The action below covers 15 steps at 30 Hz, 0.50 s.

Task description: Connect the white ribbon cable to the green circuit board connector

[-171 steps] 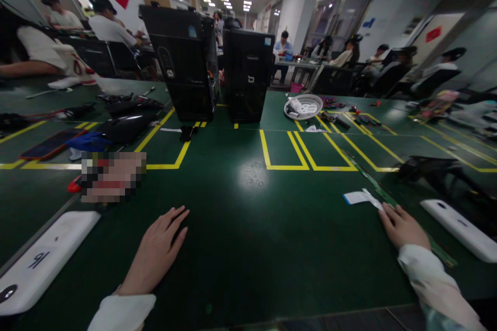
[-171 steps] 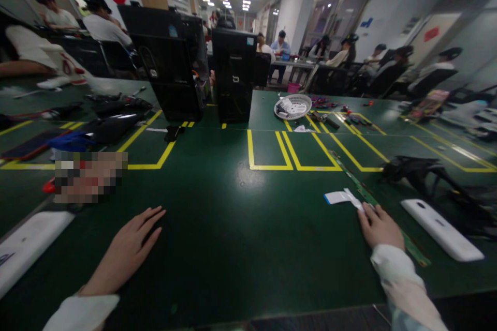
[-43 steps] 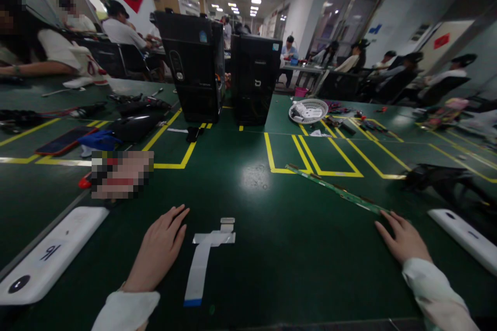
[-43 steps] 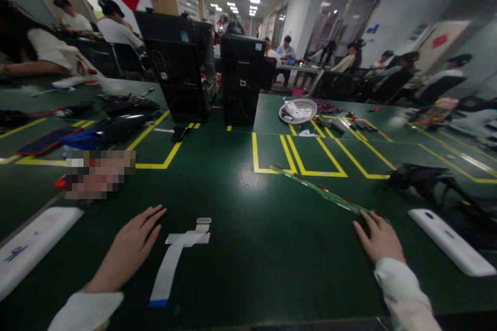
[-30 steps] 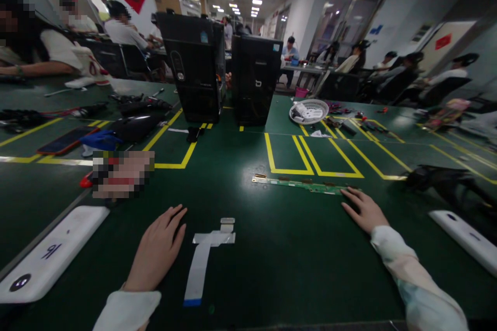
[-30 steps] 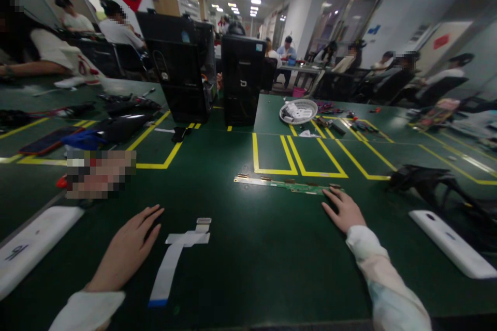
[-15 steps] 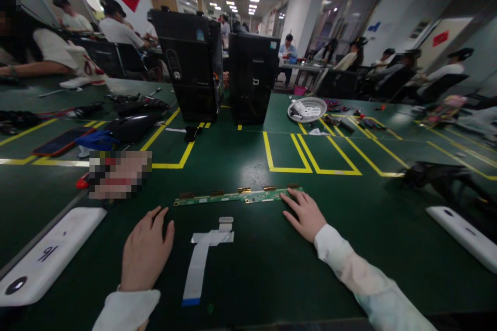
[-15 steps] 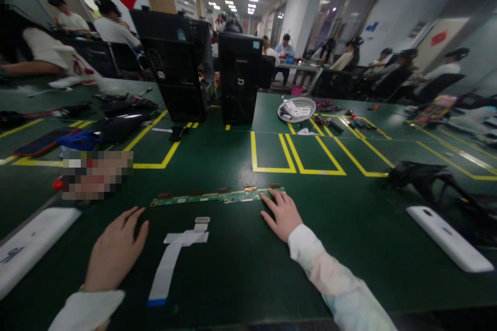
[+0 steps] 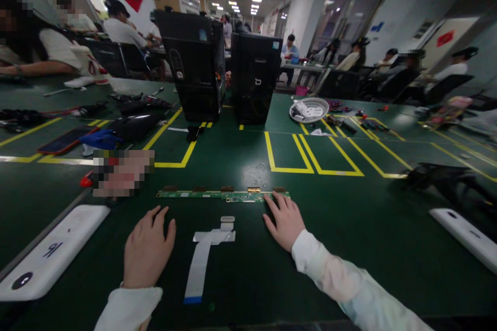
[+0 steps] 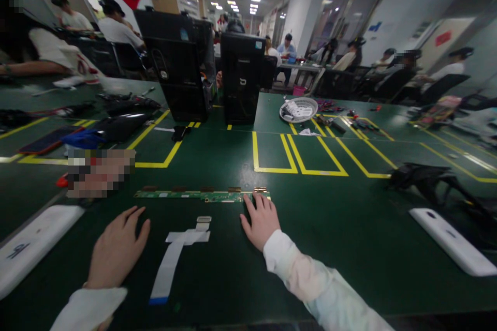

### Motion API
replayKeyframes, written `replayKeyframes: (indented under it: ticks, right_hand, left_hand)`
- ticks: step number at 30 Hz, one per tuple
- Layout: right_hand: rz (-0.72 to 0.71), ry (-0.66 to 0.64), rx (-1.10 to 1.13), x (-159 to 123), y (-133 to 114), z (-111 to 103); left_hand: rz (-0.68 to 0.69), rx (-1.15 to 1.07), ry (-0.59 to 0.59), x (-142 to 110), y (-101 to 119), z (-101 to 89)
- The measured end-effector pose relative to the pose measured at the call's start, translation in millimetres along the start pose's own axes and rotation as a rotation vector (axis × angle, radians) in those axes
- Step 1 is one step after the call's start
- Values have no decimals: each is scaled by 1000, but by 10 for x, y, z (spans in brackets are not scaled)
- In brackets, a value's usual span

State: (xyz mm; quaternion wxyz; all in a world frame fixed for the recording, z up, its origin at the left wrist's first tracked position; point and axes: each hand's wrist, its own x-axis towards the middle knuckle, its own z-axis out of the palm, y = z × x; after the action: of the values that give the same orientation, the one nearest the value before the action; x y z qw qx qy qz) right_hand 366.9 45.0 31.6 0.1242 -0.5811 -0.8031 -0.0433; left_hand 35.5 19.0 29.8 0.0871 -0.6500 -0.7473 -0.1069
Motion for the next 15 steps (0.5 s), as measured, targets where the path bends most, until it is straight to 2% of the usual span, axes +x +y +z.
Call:
replayKeyframes:
  ticks: [3, 9, 15]
  right_hand:
    - [-46, 32, 6, 52, 6, -4]
    - [-316, 19, 145, 222, 90, 39]
    - [-365, 51, 232, 226, 192, 120]
  left_hand:
    - [7, 0, 13, -4, -7, 12]
    - [-8, 3, -28, 1, -23, 25]
    - [-18, -11, -38, 0, -31, 19]
